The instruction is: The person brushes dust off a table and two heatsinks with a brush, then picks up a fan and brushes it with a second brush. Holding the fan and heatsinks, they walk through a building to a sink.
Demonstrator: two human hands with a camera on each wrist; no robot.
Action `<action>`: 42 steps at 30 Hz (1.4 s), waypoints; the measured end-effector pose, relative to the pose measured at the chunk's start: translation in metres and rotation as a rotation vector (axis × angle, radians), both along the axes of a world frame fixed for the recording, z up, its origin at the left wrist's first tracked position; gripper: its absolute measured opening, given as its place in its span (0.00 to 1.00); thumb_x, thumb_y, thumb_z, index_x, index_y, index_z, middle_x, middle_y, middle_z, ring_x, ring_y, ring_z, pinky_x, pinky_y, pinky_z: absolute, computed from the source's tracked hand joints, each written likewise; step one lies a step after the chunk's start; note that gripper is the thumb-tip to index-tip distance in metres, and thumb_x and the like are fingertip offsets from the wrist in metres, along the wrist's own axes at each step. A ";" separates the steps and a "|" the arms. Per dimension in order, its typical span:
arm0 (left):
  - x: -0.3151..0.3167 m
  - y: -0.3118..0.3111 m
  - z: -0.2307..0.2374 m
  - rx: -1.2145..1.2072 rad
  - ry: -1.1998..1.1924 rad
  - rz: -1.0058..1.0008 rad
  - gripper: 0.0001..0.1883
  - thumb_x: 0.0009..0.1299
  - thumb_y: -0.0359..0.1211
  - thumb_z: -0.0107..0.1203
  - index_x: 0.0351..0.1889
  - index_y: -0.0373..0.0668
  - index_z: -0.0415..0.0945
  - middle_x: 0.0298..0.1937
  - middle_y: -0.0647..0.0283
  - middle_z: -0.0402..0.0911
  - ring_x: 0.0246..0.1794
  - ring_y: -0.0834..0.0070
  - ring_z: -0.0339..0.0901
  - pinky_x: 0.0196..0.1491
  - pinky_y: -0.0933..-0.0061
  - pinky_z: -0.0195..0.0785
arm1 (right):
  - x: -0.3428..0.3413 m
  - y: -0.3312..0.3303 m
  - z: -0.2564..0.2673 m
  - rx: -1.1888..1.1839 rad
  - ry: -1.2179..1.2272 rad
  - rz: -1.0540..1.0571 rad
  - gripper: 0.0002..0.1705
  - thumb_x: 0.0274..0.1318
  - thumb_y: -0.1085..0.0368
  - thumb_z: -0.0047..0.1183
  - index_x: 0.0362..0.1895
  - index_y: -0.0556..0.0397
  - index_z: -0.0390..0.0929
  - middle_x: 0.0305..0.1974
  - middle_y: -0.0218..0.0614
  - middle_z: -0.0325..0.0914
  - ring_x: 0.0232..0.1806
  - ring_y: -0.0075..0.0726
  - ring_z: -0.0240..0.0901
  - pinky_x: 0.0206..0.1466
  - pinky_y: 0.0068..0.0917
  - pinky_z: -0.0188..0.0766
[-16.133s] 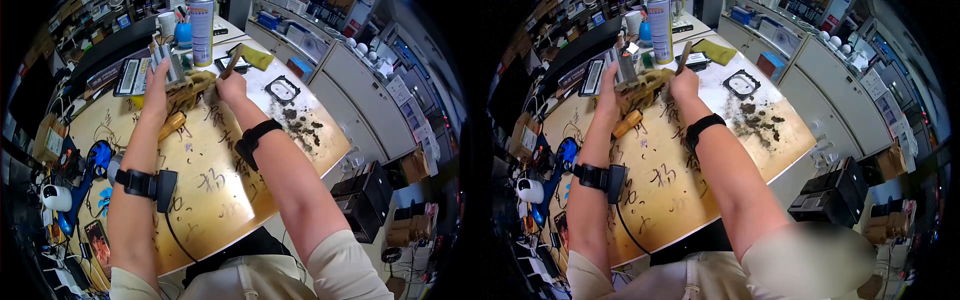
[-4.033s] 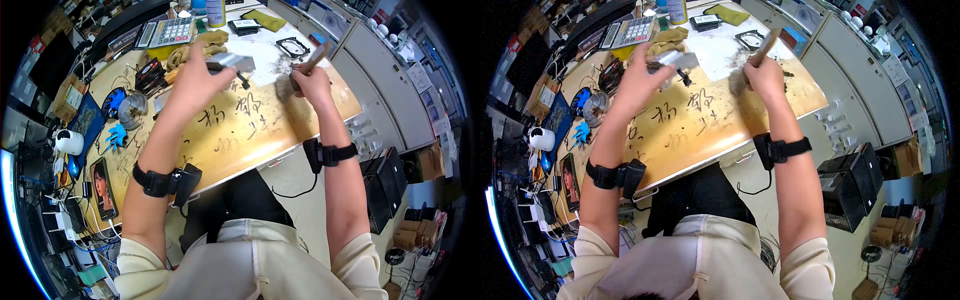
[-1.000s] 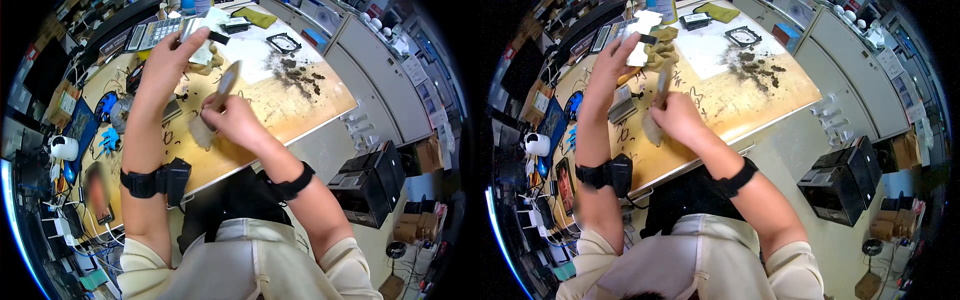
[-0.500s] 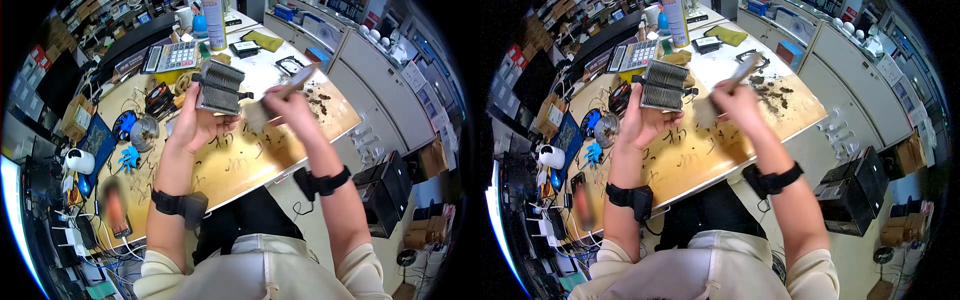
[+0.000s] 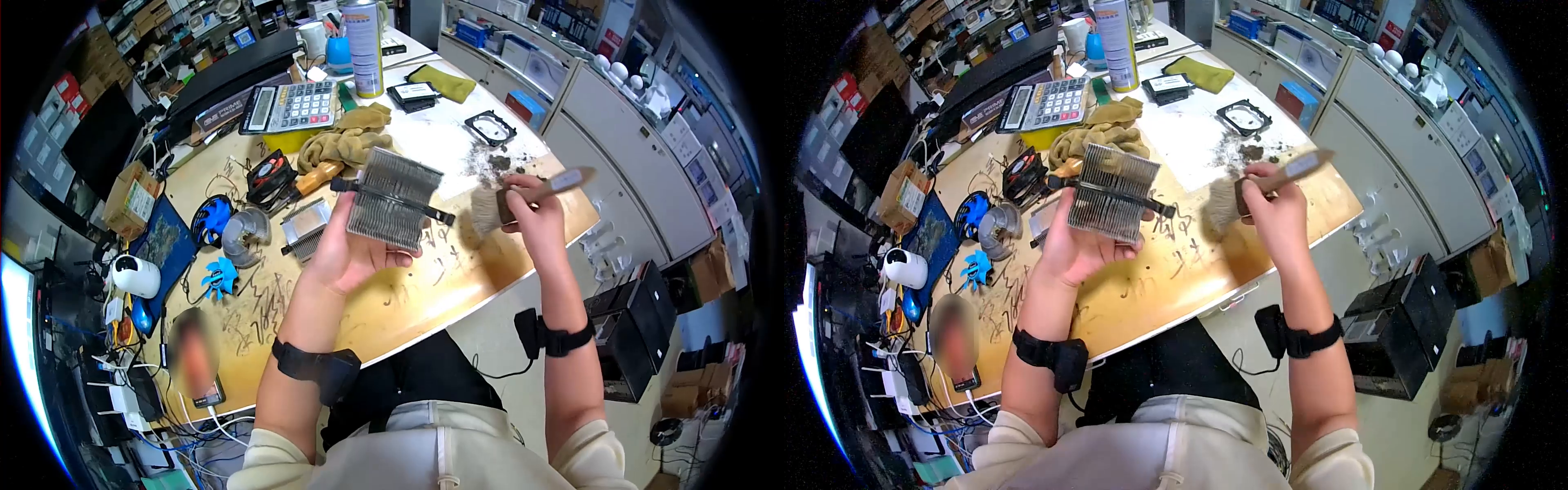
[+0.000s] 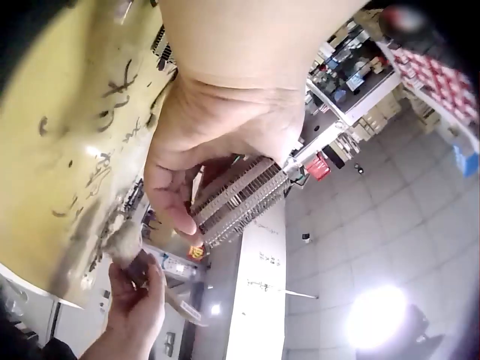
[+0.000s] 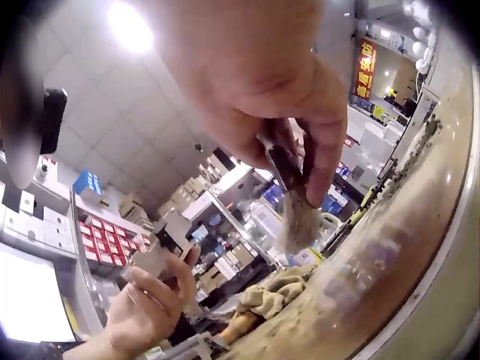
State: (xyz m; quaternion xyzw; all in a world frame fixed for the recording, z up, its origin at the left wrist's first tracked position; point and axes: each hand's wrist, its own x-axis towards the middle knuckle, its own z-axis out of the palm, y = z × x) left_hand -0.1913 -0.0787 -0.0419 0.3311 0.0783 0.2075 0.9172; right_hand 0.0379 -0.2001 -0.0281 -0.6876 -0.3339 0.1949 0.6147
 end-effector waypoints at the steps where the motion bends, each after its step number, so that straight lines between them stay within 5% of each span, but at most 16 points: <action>1: 0.000 -0.002 -0.002 0.002 -0.001 -0.013 0.42 0.66 0.64 0.26 0.64 0.38 0.55 0.53 0.41 0.70 0.37 0.56 0.77 0.36 0.63 0.73 | -0.001 -0.003 0.001 0.030 0.041 0.034 0.12 0.52 0.67 0.51 0.42 0.56 0.74 0.34 0.35 0.74 0.29 0.26 0.74 0.24 0.21 0.74; 7: -0.001 -0.002 -0.010 -0.071 -0.096 -0.079 0.42 0.66 0.64 0.28 0.64 0.37 0.55 0.53 0.39 0.70 0.38 0.52 0.76 0.39 0.59 0.72 | -0.024 -0.019 0.008 0.103 0.182 0.038 0.12 0.54 0.68 0.50 0.45 0.55 0.73 0.37 0.36 0.73 0.32 0.26 0.74 0.29 0.21 0.76; 14: 0.006 -0.009 -0.005 -0.001 0.095 0.020 0.38 0.69 0.61 0.27 0.60 0.36 0.59 0.46 0.45 0.74 0.38 0.52 0.77 0.40 0.58 0.74 | -0.030 -0.023 0.003 0.282 0.229 -0.137 0.12 0.56 0.68 0.48 0.45 0.54 0.72 0.38 0.36 0.72 0.35 0.27 0.73 0.34 0.24 0.78; 22: 0.014 -0.015 -0.002 0.003 0.189 0.008 0.38 0.68 0.62 0.32 0.54 0.35 0.62 0.40 0.51 0.76 0.36 0.59 0.78 0.41 0.63 0.76 | -0.060 0.003 0.023 0.335 0.119 0.066 0.13 0.56 0.68 0.47 0.46 0.53 0.74 0.41 0.35 0.74 0.38 0.26 0.73 0.35 0.23 0.77; 31: 0.013 -0.014 -0.008 0.064 0.202 0.028 0.29 0.71 0.55 0.36 0.55 0.39 0.62 0.42 0.55 0.75 0.38 0.64 0.77 0.43 0.65 0.75 | -0.064 0.028 0.023 0.159 0.089 0.387 0.16 0.48 0.67 0.57 0.43 0.52 0.70 0.33 0.28 0.68 0.33 0.20 0.67 0.32 0.19 0.68; 42: 0.016 -0.016 -0.015 0.233 0.264 0.094 0.29 0.72 0.54 0.32 0.57 0.40 0.63 0.46 0.55 0.76 0.41 0.63 0.77 0.42 0.64 0.72 | -0.070 0.016 0.021 -0.049 0.231 0.457 0.14 0.41 0.75 0.49 0.38 0.57 0.73 0.28 0.30 0.72 0.26 0.22 0.68 0.28 0.19 0.67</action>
